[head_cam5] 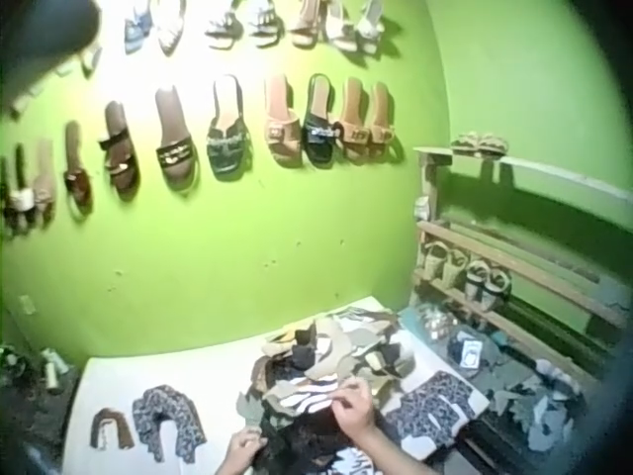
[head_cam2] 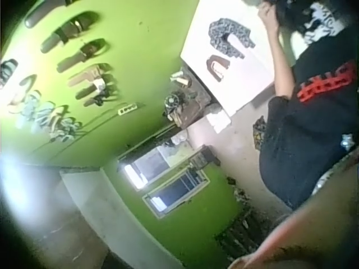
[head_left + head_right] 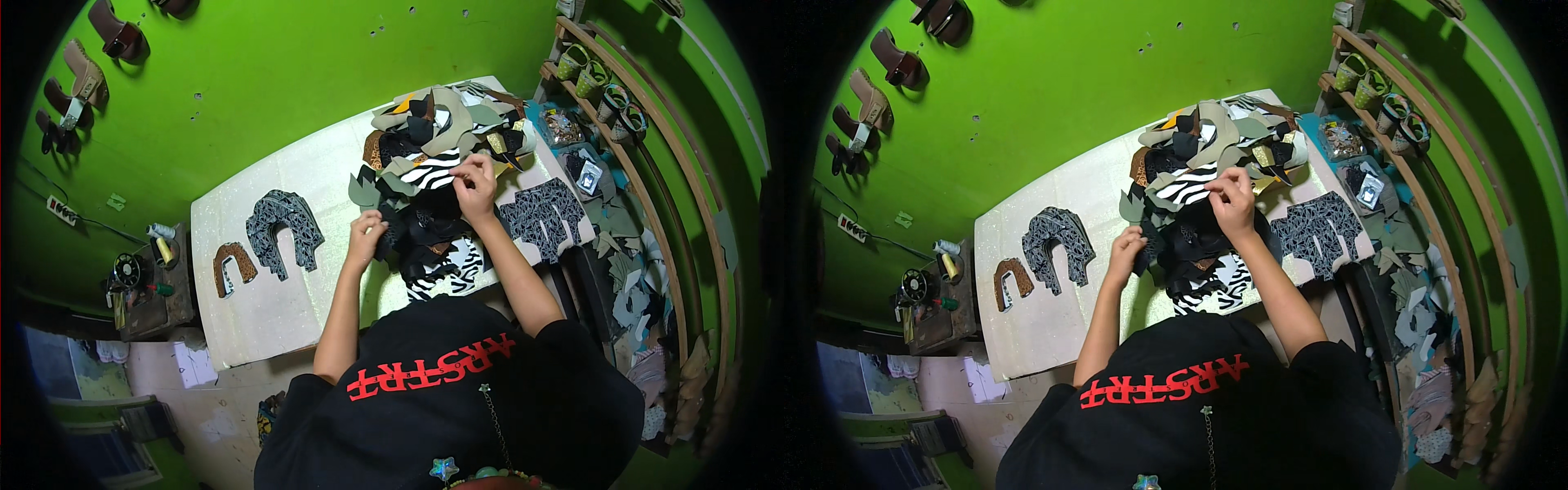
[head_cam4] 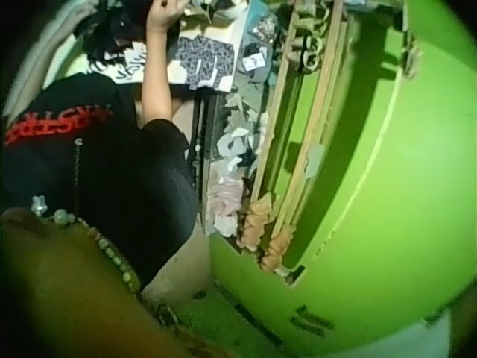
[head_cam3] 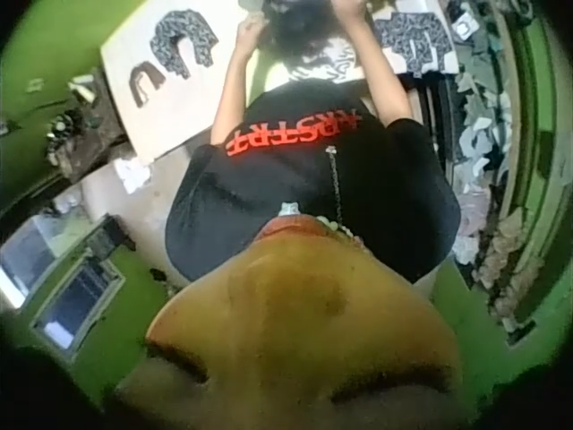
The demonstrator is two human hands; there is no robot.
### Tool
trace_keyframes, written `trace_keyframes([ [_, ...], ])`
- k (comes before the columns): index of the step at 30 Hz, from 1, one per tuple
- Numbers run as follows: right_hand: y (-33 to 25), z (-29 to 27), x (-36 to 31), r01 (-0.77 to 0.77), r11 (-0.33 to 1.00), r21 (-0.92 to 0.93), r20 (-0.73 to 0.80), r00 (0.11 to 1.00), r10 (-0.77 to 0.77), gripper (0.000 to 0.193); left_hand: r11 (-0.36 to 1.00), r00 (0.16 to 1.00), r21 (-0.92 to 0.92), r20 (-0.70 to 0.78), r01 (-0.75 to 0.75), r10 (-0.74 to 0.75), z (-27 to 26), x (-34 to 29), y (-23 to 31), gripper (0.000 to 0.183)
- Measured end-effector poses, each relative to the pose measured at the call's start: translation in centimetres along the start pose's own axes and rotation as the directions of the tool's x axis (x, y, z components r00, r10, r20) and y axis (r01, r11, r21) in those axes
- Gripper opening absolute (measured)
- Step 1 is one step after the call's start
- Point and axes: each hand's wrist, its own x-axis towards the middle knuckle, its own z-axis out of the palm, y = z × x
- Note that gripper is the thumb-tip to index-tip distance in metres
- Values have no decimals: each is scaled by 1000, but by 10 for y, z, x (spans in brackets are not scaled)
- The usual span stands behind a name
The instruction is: Sorting and inspecting various patterned shoe upper materials on a work table.
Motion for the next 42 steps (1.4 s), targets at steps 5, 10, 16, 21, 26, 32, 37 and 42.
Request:
trace_keyframes([
  [5, 5, -13, 1, -29, 998, -50, 32, 999, 30, 12, 907, 995, 417, -98, 52, -13, 29, -10, -6, 21],
  [10, 5, -24, -21, -35, 998, -51, 118, 992, 41, 13, 716, 942, 622, -122, 318, -312, 28, -12, -9, 47],
  [16, 18, -48, -73, -461, 850, 254, 190, 886, 424, 6, 694, 964, 711, -246, 110, 100, 56, -25, 18, 46],
  [21, 11, -66, -115, -569, 793, -216, 221, 763, 608, 44, 689, 959, 690, 28, -224, 283, 95, -43, 23, 30],
  [26, 16, -66, -151, -465, 689, -556, 290, 668, 685, 30, 490, 919, 778, 333, -394, 212, 120, -49, 11, 39],
  [32, 12, -61, -158, -407, 662, -630, 264, 689, 675, 46, 317, 912, 859, 405, -403, 62, 129, -44, -3, 51],
  [37, -2, -53, -155, -415, 638, -649, 246, 679, 691, 59, 271, 918, 878, 360, -394, 168, 124, -48, -13, 50],
  [42, -1, -47, -158, -559, 501, -661, 114, 584, 803, 66, 176, 876, 884, 366, -433, 314, 105, -53, -28, 43],
])
